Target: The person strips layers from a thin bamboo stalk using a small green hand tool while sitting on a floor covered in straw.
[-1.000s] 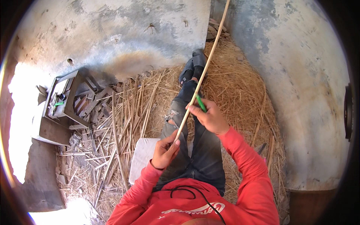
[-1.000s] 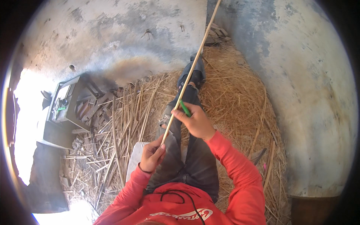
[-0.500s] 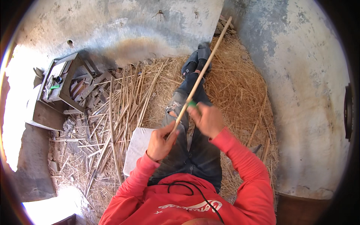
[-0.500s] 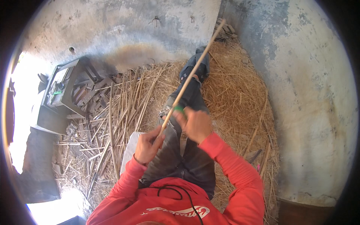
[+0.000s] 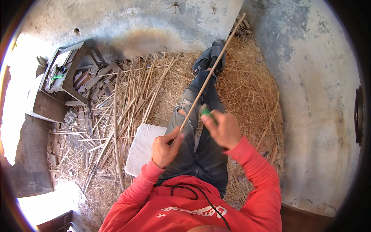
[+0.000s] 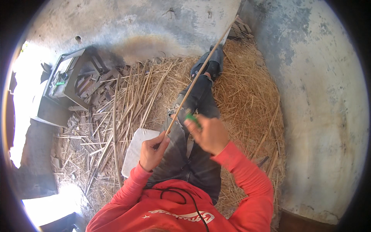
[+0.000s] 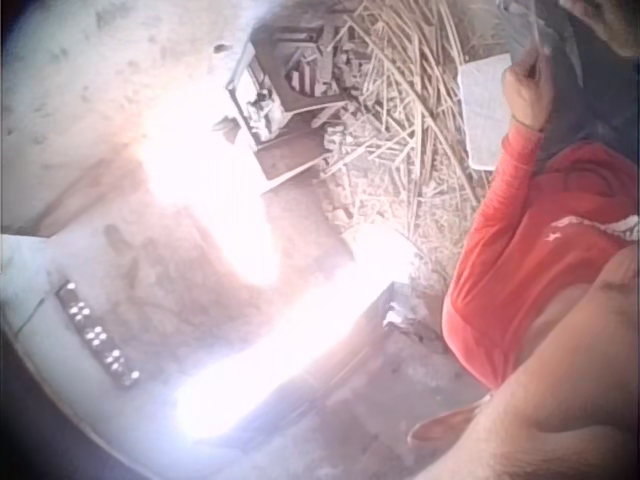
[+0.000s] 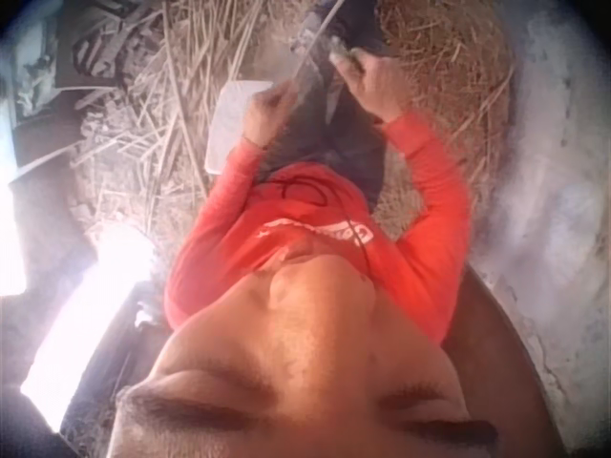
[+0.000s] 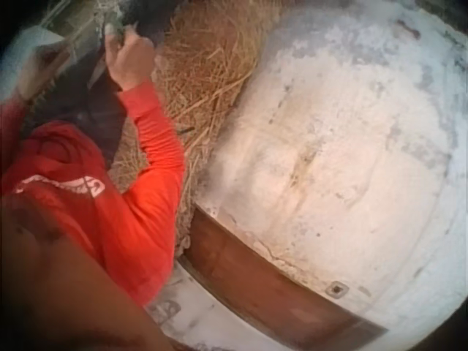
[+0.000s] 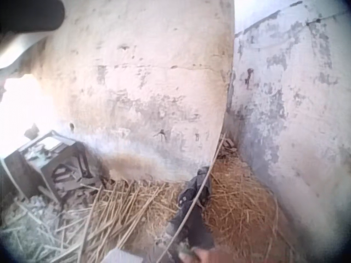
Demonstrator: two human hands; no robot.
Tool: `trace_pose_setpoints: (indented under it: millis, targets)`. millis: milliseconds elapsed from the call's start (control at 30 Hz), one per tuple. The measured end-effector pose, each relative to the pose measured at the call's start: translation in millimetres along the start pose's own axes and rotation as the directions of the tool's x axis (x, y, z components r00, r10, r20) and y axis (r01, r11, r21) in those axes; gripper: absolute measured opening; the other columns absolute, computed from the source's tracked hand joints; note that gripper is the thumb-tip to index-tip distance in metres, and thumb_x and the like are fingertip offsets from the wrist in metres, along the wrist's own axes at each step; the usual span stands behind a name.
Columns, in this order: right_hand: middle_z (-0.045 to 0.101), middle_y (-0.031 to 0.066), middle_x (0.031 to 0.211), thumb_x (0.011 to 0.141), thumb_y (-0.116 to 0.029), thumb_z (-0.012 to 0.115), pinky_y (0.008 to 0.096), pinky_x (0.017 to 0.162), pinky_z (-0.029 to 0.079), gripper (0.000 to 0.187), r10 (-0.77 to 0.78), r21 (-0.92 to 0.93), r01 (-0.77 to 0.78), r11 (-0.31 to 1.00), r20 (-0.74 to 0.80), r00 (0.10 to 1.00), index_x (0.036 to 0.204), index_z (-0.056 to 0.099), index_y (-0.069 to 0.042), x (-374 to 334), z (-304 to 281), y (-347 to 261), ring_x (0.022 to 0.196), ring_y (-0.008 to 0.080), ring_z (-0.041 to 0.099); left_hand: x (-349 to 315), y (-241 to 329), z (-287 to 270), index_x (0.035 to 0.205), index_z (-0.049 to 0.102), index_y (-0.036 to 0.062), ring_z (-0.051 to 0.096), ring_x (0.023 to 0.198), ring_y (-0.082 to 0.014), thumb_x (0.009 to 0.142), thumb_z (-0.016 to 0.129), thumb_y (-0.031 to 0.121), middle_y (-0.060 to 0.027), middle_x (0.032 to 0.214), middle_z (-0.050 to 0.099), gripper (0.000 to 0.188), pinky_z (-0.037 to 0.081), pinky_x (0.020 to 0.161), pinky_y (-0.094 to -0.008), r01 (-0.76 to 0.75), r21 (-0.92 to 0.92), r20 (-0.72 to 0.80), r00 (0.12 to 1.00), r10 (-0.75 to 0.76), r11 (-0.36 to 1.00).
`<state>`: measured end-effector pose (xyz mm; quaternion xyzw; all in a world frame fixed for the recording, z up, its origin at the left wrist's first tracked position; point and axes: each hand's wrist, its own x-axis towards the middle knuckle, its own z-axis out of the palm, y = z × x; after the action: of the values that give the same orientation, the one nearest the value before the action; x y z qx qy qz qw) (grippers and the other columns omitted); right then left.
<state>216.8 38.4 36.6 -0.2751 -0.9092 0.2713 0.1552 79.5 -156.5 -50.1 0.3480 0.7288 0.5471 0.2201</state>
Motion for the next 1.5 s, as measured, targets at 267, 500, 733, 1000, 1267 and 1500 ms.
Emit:
trace_pose_setpoints:
  millis: [267, 500, 733, 1000, 1267, 1500]
  targets:
    - [0.061, 0.0245, 0.06, 0.103, -0.062, 0.051, 0.0545, 0.053, 0.05, 0.065, 0.012, -0.147, -0.024, 0.989, -0.083, 0.997, 0.078, 0.065, -0.004, 13.8, 20.0, 42.0, 0.06, 0.0469, 0.065, -9.8, 28.3, 1.2, 0.116, 0.077, 0.0027, 0.068, 0.063, -0.0382, 0.092, 0.074, 0.015, -0.0216, 0.074, 0.068, 0.027, 0.051, 0.058, -0.042, -0.104, 0.251, 0.016, 0.994, 0.104, 0.962]
    - [0.061, 0.0227, 0.059, 0.103, -0.062, 0.052, 0.0531, 0.051, 0.047, 0.065, -0.056, -0.125, 0.058, 0.99, 0.017, 0.998, 0.076, 0.065, -0.003, -18.1, 40.3, 19.5, 0.057, 0.0449, 0.064, -13.6, 26.8, 3.5, 0.116, 0.078, 0.0047, 0.068, 0.062, -0.0372, 0.092, 0.074, 0.014, -0.0209, 0.073, 0.068, 0.026, 0.051, 0.057, -0.0426, -0.099, 0.286, 0.044, 0.995, 0.09, 0.953]
    - [0.067, 0.0251, 0.068, 0.1, -0.068, 0.051, 0.0562, 0.061, 0.054, 0.065, 0.012, -0.099, 0.003, 0.995, 0.145, 0.989, 0.087, 0.072, -0.008, -26.0, 23.7, 20.0, 0.064, 0.0458, 0.068, -28.4, 19.9, -4.8, 0.113, 0.078, 0.0025, 0.068, 0.06, -0.0375, 0.091, 0.075, 0.016, -0.0221, 0.071, 0.067, 0.026, 0.051, 0.056, -0.0426, -0.052, 0.239, 0.15, 0.988, 0.016, 0.97]
    - [0.067, 0.0265, 0.068, 0.102, -0.072, 0.043, 0.0551, 0.063, 0.053, 0.078, 0.344, -0.007, -0.349, 0.937, -0.158, 0.926, 0.08, 0.073, -0.003, 23.6, 1.5, 121.4, 0.068, 0.0451, 0.07, -42.2, 32.7, -20.5, 0.106, 0.079, -0.001, 0.066, 0.054, -0.0327, 0.091, 0.077, 0.011, -0.0214, 0.068, 0.065, 0.019, 0.049, 0.052, -0.0386, -0.143, 0.176, 0.155, 0.981, 0.116, 0.974]
    - [0.041, 0.002, 0.053, 0.104, -0.067, 0.045, 0.0393, 0.049, 0.033, 0.069, 0.306, 0.252, -0.213, 0.944, -0.428, 0.85, 0.067, 0.058, -0.01, 28.2, -33.7, 188.0, 0.049, 0.0178, 0.043, -47.7, 24.3, -29.8, 0.117, 0.077, -0.0028, 0.049, 0.057, -0.0044, 0.096, 0.074, 0.013, -0.008, 0.059, 0.054, 0.026, 0.043, 0.052, -0.0277, 0.041, 0.061, 0.191, 0.98, -0.052, 0.997]
    - [0.062, 0.0235, 0.063, 0.1, -0.058, 0.058, 0.0545, 0.057, 0.05, 0.055, -0.095, -0.106, 0.104, 0.989, 0.08, 0.992, 0.083, 0.067, -0.006, -51.2, 31.2, 6.1, 0.063, 0.0452, 0.066, -23.5, 16.0, -4.8, 0.121, 0.074, -0.0047, 0.059, 0.057, -0.0094, 0.096, 0.073, 0.013, -0.0132, 0.064, 0.064, 0.031, 0.048, 0.056, -0.0298, -0.016, 0.043, 0.109, 0.994, 0.011, 0.999]
